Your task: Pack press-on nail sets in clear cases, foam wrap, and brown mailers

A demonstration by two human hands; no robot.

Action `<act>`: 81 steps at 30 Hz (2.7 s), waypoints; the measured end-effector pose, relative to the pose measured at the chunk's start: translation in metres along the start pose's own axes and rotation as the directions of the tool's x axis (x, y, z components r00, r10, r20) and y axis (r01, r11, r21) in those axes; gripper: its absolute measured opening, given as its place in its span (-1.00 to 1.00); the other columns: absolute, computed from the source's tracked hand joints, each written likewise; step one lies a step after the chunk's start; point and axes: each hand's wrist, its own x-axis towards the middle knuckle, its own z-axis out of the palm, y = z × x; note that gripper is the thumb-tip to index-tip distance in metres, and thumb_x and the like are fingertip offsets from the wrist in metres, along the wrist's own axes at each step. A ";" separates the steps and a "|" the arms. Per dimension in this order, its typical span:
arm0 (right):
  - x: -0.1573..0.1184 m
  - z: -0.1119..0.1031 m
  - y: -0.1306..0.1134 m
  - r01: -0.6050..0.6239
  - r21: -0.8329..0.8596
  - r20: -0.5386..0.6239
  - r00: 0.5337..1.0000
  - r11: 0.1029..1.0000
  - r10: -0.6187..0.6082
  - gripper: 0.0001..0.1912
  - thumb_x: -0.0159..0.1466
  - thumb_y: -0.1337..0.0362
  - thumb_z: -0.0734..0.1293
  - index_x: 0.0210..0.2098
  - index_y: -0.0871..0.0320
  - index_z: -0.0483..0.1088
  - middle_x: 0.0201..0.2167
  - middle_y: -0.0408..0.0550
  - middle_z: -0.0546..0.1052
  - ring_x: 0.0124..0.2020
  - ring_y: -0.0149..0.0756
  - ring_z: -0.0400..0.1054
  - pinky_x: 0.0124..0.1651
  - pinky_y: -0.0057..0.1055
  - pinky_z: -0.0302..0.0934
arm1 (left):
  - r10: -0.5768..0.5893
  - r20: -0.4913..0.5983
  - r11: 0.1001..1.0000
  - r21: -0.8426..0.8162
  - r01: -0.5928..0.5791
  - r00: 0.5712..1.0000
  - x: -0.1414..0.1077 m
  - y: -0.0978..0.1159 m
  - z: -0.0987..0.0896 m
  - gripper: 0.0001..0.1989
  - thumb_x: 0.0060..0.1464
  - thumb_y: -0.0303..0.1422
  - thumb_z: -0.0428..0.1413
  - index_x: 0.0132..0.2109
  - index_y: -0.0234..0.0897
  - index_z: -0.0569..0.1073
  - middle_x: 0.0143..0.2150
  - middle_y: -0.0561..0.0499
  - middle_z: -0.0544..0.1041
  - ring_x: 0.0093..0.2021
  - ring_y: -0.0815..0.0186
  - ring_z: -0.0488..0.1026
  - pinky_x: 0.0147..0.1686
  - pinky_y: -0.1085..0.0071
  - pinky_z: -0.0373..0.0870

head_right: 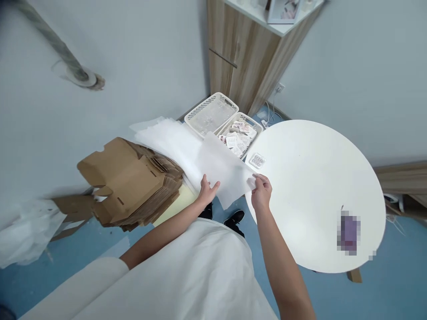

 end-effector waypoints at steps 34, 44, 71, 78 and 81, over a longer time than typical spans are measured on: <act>-0.011 -0.291 0.057 0.336 -0.937 0.327 0.940 0.096 -0.100 -0.44 0.20 0.28 0.11 0.19 0.20 -0.03 0.25 0.06 -0.04 0.26 -0.14 -0.25 0.19 -0.15 -0.20 | 0.299 0.496 0.510 0.639 -0.576 0.815 -0.002 0.014 0.275 -0.34 -0.02 -0.42 0.04 0.22 -0.28 -0.04 0.00 -0.17 0.33 -0.07 0.24 0.33 -0.12 0.32 0.28; -0.010 -0.295 0.073 0.190 -0.978 0.186 0.981 0.086 -0.060 -0.42 0.22 0.15 0.07 0.20 0.22 -0.06 0.25 0.14 -0.08 0.26 -0.04 -0.24 0.17 0.04 -0.31 | 0.220 0.819 -0.130 0.563 -0.816 0.530 -0.036 -0.006 0.258 -0.39 0.02 -0.18 0.01 0.21 -0.13 0.03 0.29 -0.10 -0.08 0.28 0.05 -0.23 0.13 -0.01 -0.19; 0.098 -0.089 0.039 -0.132 -0.488 0.132 0.966 0.863 0.223 -0.48 0.13 0.17 0.21 0.09 0.05 0.13 0.13 -0.01 0.22 0.07 -0.22 0.19 0.02 -0.21 0.19 | 0.315 0.323 0.757 0.481 -0.442 0.892 0.091 0.061 0.151 -0.38 0.06 -0.32 -0.02 0.23 -0.25 -0.06 0.27 -0.14 -0.04 0.27 0.17 -0.14 0.19 0.20 -0.09; 0.117 -0.052 0.039 -0.148 -0.421 0.181 0.953 0.895 0.242 -0.41 0.10 0.26 0.24 0.13 0.01 0.08 0.13 -0.06 0.21 0.08 -0.22 0.18 0.03 -0.19 0.18 | 0.237 0.361 0.849 0.375 -0.373 0.902 0.107 0.060 0.152 -0.41 0.02 -0.42 -0.02 0.21 -0.22 0.03 0.19 -0.11 0.10 0.19 0.18 0.05 0.10 0.25 0.11; 0.113 -0.053 0.038 -0.164 -0.390 0.175 0.953 0.906 0.248 -0.42 0.08 0.28 0.25 0.11 0.02 0.13 0.11 -0.07 0.24 0.08 -0.22 0.17 0.03 -0.19 0.18 | 0.241 0.370 0.847 0.370 -0.381 0.897 0.103 0.061 0.152 -0.45 0.00 -0.45 -0.02 0.17 -0.20 0.11 0.16 -0.08 0.14 0.15 0.21 0.13 0.07 0.29 0.16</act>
